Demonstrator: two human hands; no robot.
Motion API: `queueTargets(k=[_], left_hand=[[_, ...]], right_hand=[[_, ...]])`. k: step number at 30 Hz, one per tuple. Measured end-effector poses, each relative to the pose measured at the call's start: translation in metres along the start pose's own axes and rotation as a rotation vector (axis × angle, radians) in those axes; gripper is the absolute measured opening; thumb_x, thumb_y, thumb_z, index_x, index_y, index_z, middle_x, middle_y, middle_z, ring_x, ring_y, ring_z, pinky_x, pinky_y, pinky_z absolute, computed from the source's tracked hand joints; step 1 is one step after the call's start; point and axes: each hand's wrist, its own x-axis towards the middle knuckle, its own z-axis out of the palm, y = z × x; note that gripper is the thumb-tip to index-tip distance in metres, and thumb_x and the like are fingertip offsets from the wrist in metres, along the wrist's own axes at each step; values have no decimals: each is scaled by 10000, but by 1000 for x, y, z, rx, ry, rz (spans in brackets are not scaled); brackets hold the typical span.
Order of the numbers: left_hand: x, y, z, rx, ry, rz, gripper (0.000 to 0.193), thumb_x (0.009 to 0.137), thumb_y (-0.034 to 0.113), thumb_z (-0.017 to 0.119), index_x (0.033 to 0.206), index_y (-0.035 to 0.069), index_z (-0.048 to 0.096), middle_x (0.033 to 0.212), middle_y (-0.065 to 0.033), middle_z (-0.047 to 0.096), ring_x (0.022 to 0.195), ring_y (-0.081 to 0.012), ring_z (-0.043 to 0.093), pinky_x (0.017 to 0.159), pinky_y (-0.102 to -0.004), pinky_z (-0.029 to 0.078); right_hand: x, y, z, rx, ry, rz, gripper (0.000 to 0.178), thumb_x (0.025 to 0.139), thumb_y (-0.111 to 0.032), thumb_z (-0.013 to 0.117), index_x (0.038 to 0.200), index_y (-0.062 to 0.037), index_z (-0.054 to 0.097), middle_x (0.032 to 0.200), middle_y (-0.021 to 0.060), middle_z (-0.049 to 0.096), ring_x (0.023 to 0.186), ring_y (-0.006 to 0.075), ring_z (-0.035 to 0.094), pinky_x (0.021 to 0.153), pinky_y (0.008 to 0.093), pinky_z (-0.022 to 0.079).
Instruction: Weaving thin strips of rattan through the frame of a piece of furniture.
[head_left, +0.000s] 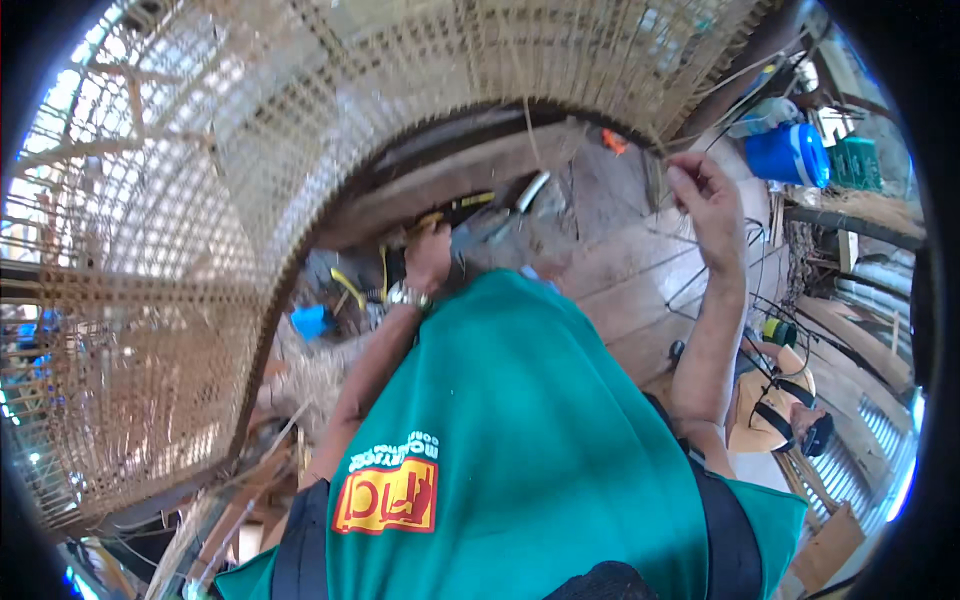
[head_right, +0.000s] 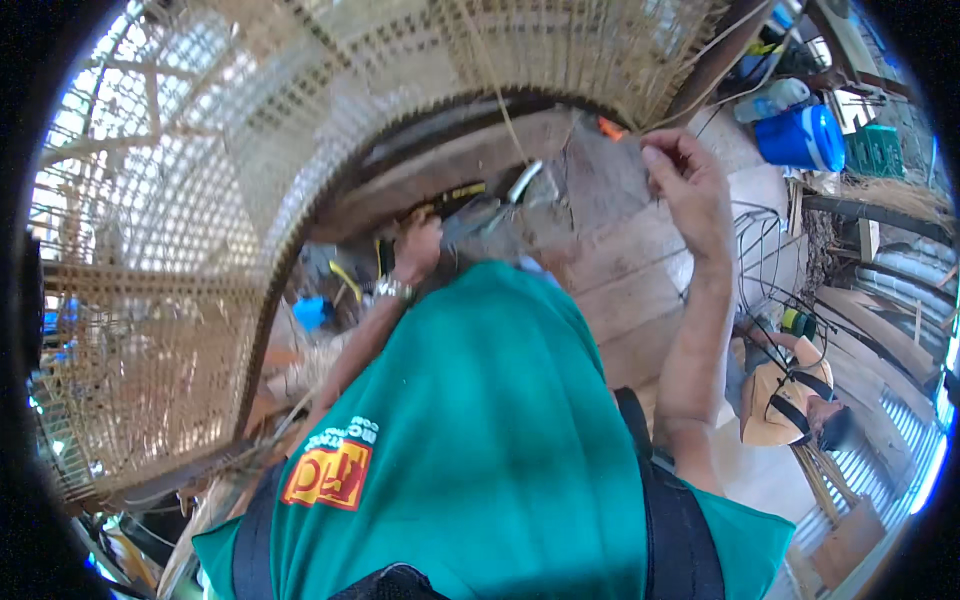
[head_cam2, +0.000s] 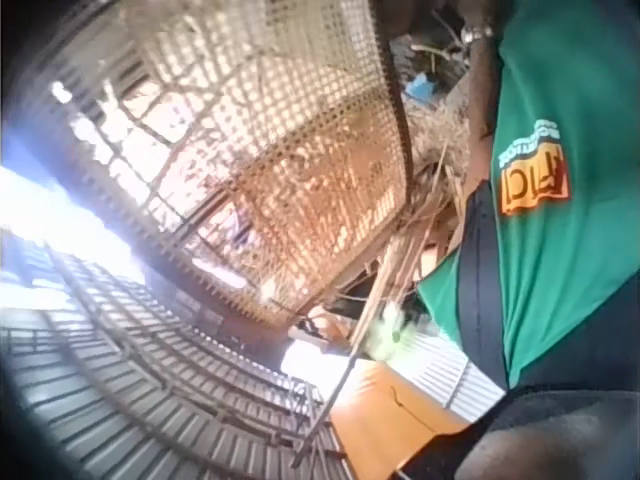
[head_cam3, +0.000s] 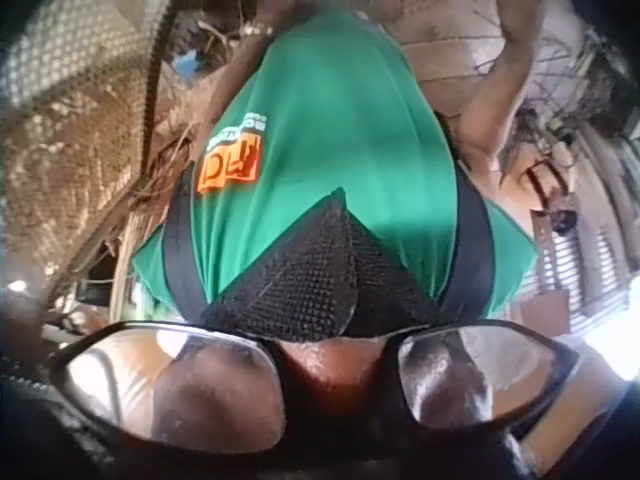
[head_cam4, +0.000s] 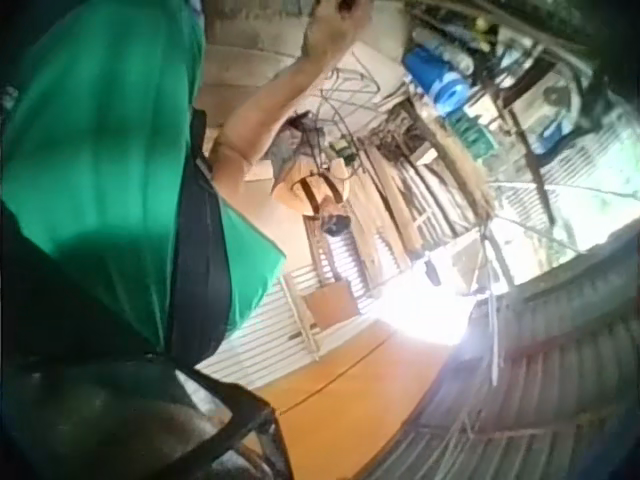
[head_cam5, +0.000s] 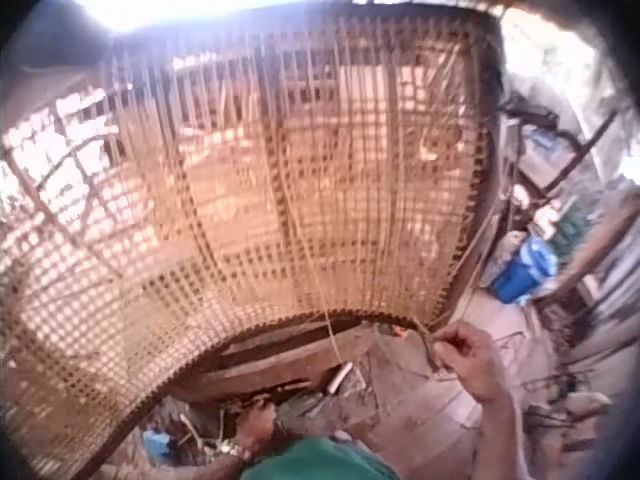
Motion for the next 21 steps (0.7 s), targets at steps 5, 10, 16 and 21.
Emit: queueTargets(k=[5, 10, 16, 21], left_hand=[[6, 32, -69, -412, 246, 311, 132, 1140, 204, 845, 1164, 82, 889, 1129, -211, 861, 1058, -473, 839, 1036, -607, 709], [58, 127, -237, -1450, 219, 58, 194, 1323, 205, 703, 1333, 18, 751, 1113, -65, 834, 990, -152, 820, 889, -350, 687], [196, 216, -403, -1459, 300, 307, 292, 1354, 383, 675, 1340, 95, 629, 1045, -107, 793, 707, -171, 747, 573, -307, 590], [261, 249, -544, -1022, 390, 449, 380, 1377, 442, 573, 1353, 82, 690, 925, -90, 811, 669, -58, 623, 577, -204, 464]], right_hand=[[5, 19, -25, -24, 82, -49, 129, 1223, -167, 858, 1314, -75, 852, 1007, -63, 745, 907, 45, 666, 795, 266, 538], [73, -102, -24, 25, 121, -242, 154, 1211, -159, 868, 1302, -37, 850, 1085, -15, 804, 952, 84, 711, 853, 307, 589], [221, -189, -29, 56, 114, -576, 99, 1206, -116, 851, 1288, -60, 854, 1083, 14, 820, 958, 100, 711, 872, 314, 585], [312, -267, -27, -77, 231, -810, 133, 1225, -98, 835, 1357, -93, 840, 1191, 42, 827, 974, 146, 776, 867, 347, 660]])
